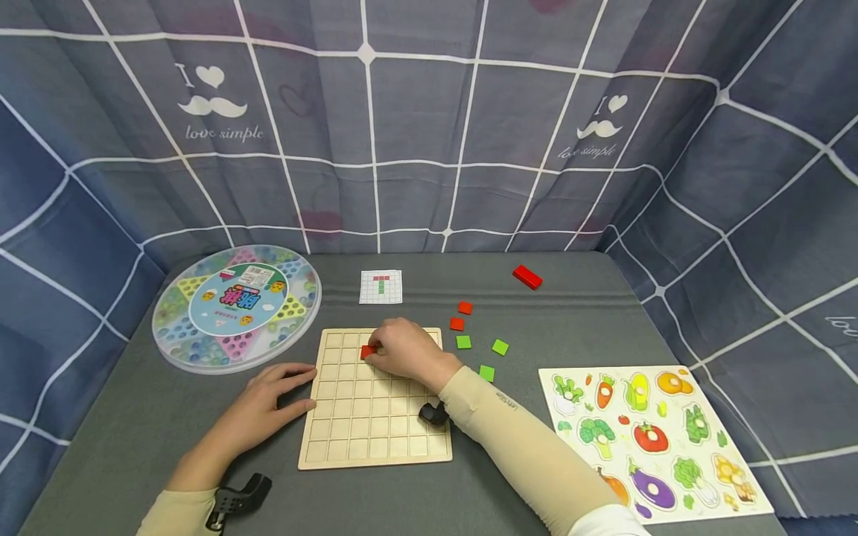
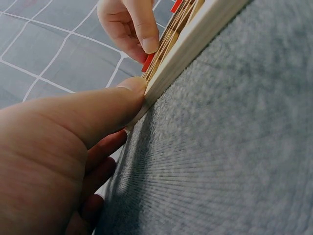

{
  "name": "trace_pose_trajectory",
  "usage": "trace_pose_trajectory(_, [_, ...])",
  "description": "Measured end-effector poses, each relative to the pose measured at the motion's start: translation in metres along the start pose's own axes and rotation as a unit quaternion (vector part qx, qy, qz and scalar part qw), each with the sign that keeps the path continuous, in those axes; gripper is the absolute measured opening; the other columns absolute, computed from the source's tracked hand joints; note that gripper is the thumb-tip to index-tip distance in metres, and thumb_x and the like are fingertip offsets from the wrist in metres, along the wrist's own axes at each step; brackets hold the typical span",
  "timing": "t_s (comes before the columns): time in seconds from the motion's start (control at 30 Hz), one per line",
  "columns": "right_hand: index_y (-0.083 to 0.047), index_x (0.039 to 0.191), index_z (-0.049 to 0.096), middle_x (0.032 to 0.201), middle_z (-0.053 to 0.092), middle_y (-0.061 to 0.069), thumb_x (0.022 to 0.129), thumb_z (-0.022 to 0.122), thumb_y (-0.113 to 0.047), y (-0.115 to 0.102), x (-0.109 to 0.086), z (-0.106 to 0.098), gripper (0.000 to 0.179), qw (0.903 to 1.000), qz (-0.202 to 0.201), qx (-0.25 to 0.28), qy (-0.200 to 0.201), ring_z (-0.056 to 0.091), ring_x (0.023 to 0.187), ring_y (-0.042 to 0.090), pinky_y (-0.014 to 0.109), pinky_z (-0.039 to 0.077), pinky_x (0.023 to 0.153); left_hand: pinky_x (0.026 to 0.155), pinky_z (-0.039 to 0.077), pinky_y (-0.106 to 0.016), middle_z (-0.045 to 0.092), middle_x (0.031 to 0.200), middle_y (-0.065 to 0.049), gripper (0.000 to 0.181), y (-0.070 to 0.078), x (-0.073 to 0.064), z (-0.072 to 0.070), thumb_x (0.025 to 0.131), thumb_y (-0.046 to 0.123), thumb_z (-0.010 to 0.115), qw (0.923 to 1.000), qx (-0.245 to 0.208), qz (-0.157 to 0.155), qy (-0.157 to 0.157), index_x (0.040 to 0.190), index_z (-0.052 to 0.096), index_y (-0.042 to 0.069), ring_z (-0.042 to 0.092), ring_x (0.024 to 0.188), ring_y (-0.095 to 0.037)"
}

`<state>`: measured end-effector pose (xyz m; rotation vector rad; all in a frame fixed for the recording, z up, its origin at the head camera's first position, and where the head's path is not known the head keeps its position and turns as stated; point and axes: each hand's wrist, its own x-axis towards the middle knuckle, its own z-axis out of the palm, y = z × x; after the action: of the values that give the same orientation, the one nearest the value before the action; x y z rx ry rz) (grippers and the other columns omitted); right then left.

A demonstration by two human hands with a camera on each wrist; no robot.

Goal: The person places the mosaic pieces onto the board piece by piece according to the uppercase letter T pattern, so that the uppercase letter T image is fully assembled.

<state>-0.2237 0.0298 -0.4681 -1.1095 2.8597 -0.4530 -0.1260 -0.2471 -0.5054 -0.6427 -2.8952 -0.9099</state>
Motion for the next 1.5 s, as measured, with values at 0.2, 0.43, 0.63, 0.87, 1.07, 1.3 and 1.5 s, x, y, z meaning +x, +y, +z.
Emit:
trace_pose_trajectory(0.2, [-0.02, 0.102, 0.079, 0.095, 0.067, -0.009, 0.089, 0.074, -0.037, 0.0, 0.002, 0.002, 0.022, 1.0, -0.005, -0.003, 0.0, 0.059, 0.086, 0.007, 0.022, 0.048, 0.071, 0.097, 0.03, -0.06, 0.055, 0.133, -0.007, 0.056, 0.001, 0.0, 0.001, 0.09, 0.039, 0.074, 1.0, 0.004, 0.0, 0.005, 0.135, 0.063, 0.009, 0.045, 0.127, -0.032])
trace_pose_trajectory(0.43, [-0.021, 0.1, 0.08, 0.091, 0.065, -0.01, 0.088, 0.076, -0.039, -0.002, 0.003, 0.001, 0.022, 0.9998, -0.015, -0.007, -0.003, 0.057, 0.082, 0.004, 0.02, 0.047, 0.07, 0.098, 0.03, -0.059, 0.055, 0.134, -0.006, 0.056, 0.001, 0.0, 0.0, 0.09, 0.039, 0.074, 0.9999, 0.001, -0.01, -0.001, 0.136, 0.063, 0.01, 0.044, 0.127, -0.031])
trace_pose_trajectory(0.63, [-0.021, 0.103, 0.08, 0.087, 0.065, -0.012, 0.088, 0.076, -0.04, -0.001, 0.004, 0.001, 0.024, 0.9993, -0.032, -0.018, -0.003, 0.054, 0.079, 0.004, 0.019, 0.045, 0.068, 0.095, 0.03, -0.06, 0.056, 0.133, -0.007, 0.055, 0.002, -0.001, 0.0, 0.089, 0.038, 0.075, 1.0, 0.001, -0.004, 0.007, 0.135, 0.063, 0.009, 0.045, 0.126, -0.032])
trace_pose_trajectory(0.87, [-0.017, 0.119, 0.075, 0.1, 0.066, -0.004, 0.089, 0.075, -0.038, 0.006, -0.004, -0.007, 0.037, 0.9998, -0.012, 0.014, 0.001, 0.057, 0.082, 0.006, 0.021, 0.047, 0.068, 0.097, 0.029, -0.061, 0.056, 0.134, -0.006, 0.055, 0.004, -0.001, 0.0, 0.09, 0.04, 0.073, 1.0, -0.004, -0.007, 0.002, 0.136, 0.063, 0.01, 0.044, 0.127, -0.032])
trace_pose_trajectory(1.07, [-0.017, 0.12, 0.074, 0.112, 0.067, -0.004, 0.092, 0.073, -0.03, 0.02, -0.01, -0.023, 0.032, 0.9987, 0.001, 0.045, 0.022, 0.061, 0.099, 0.01, 0.026, 0.05, 0.08, 0.098, 0.029, -0.059, 0.056, 0.134, -0.006, 0.055, 0.003, -0.001, 0.0, 0.09, 0.039, 0.073, 1.0, -0.004, -0.007, 0.004, 0.136, 0.063, 0.009, 0.044, 0.128, -0.032])
trace_pose_trajectory(1.3, [-0.015, 0.124, 0.072, 0.117, 0.065, -0.001, 0.092, 0.073, -0.029, 0.045, -0.023, -0.042, 0.035, 0.9982, 0.019, 0.045, 0.035, 0.06, 0.109, 0.016, 0.032, 0.048, 0.091, 0.099, 0.028, -0.059, 0.055, 0.135, -0.006, 0.055, 0.002, 0.0, -0.001, 0.09, 0.037, 0.074, 0.9999, -0.005, -0.015, -0.001, 0.136, 0.062, 0.01, 0.043, 0.128, -0.032])
trace_pose_trajectory(1.5, [-0.009, 0.125, 0.07, 0.117, 0.066, 0.003, 0.09, 0.075, -0.031, 0.075, -0.037, -0.047, 0.042, 0.9961, 0.046, 0.048, 0.058, 0.062, 0.102, 0.021, 0.036, 0.05, 0.085, 0.1, 0.029, -0.061, 0.055, 0.136, -0.006, 0.056, 0.001, -0.002, 0.0, 0.09, 0.039, 0.074, 0.9998, -0.012, -0.019, -0.004, 0.136, 0.062, 0.01, 0.043, 0.129, -0.032])
